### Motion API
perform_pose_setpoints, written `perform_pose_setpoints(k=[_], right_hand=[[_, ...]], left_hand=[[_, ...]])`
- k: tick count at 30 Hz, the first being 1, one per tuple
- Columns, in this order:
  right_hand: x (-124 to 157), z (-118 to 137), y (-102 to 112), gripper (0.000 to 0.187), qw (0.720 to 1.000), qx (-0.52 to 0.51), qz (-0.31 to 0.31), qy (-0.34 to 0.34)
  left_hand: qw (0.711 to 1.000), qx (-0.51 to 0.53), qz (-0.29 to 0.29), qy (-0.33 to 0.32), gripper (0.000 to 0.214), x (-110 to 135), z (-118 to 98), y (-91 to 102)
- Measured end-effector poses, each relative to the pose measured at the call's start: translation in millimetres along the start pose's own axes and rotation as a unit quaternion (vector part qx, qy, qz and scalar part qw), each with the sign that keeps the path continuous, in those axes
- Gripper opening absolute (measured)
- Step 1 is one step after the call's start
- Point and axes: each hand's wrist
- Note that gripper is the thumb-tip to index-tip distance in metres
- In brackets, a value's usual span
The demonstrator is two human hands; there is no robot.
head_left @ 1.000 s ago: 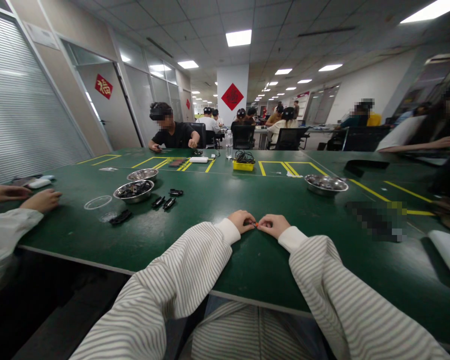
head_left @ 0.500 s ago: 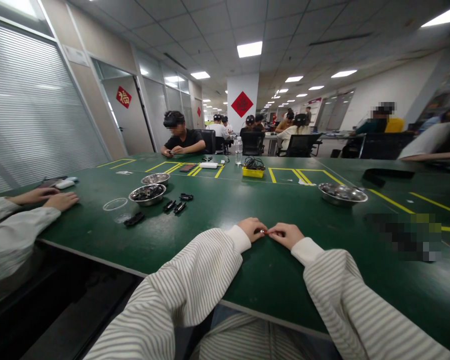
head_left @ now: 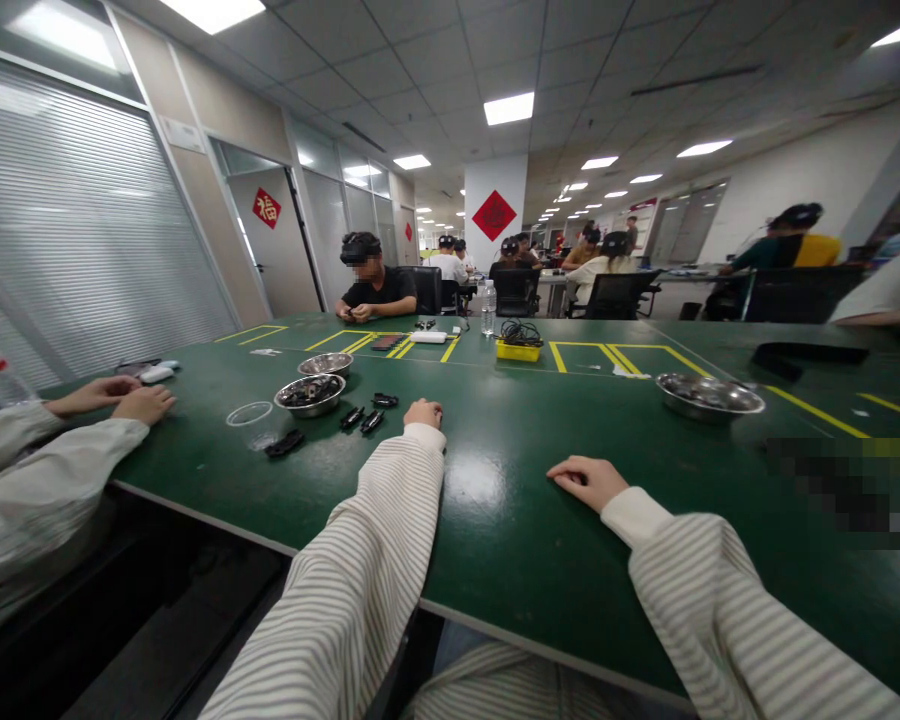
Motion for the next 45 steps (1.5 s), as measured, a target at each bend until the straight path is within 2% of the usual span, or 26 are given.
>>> perform_pose_setpoints(k=[6, 9, 12, 14, 20, 23, 26, 30, 33, 36, 39, 41, 43, 45], right_hand=[[0, -1, 0, 0.023, 1.000, -0.001, 0.011, -0.002], [0, -1, 1, 0.023, 1.000, 0.002, 0.015, -0.003], [0, 0, 2, 0.023, 1.000, 0.004, 0.021, -0.006], [0, 1, 2, 0.022, 1.000, 0.003, 0.022, -0.006], [0, -1, 0, 0.022, 1.000, -0.004, 0.015, 0.001], [0, -2, -1, 0.021, 1.000, -0.012, 0.010, 0.005], [0, -1, -1, 0.021, 1.000, -0.018, 0.004, 0.004], [0, 1, -1, 0.022, 0.998, -0.027, -0.050, -0.039], [-1, 1, 0, 0.022, 0.991, -0.029, -0.104, -0.079], [-2, 1, 0, 0.022, 0.989, -0.032, -0.120, -0.084], [-3, 1, -1, 0.025, 0.990, -0.050, -0.112, -0.072], [-2, 1, -2, 0.029, 0.991, -0.059, -0.099, -0.064], [-2, 1, -2, 0.029, 0.994, -0.059, -0.076, -0.046], [-1, 1, -2, 0.028, 0.997, -0.049, -0.053, -0.018]], left_hand=[[1.000, -0.018, 0.002, -0.009, 0.026, -3, 1, -7.3], [1.000, -0.019, -0.011, 0.022, 0.033, -3, 1, -8.5], [0.998, -0.022, -0.020, 0.056, 0.030, -3, 2, -8.6], [0.998, -0.019, -0.030, 0.054, 0.027, -2, 2, -8.6], [0.996, 0.011, -0.069, -0.061, 0.017, 3, 0, -4.5], [0.994, 0.014, -0.053, -0.095, 0.014, 8, -5, 0.0], [0.986, 0.031, -0.027, -0.163, 0.013, 22, -21, 2.0], [0.954, 0.083, 0.012, -0.289, 0.015, 61, -60, -1.3], [0.908, 0.109, 0.056, -0.400, 0.016, 97, -87, -4.6], [0.881, 0.116, 0.076, -0.453, 0.017, 120, -100, -5.2], [0.888, 0.116, 0.073, -0.440, 0.023, 118, -97, -2.0], [0.914, 0.113, 0.042, -0.386, 0.027, 101, -85, 1.2], [0.951, 0.103, -0.018, -0.290, 0.028, 77, -67, 3.9], [0.979, 0.086, -0.077, -0.167, 0.033, 50, -44, 4.8]])
Point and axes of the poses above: each hand's wrist, its own x-axis away from the middle knuckle, its own y-axis out of the back of the hand, z = x × y, and after that the axes turned 15 degrees about y, right-handed
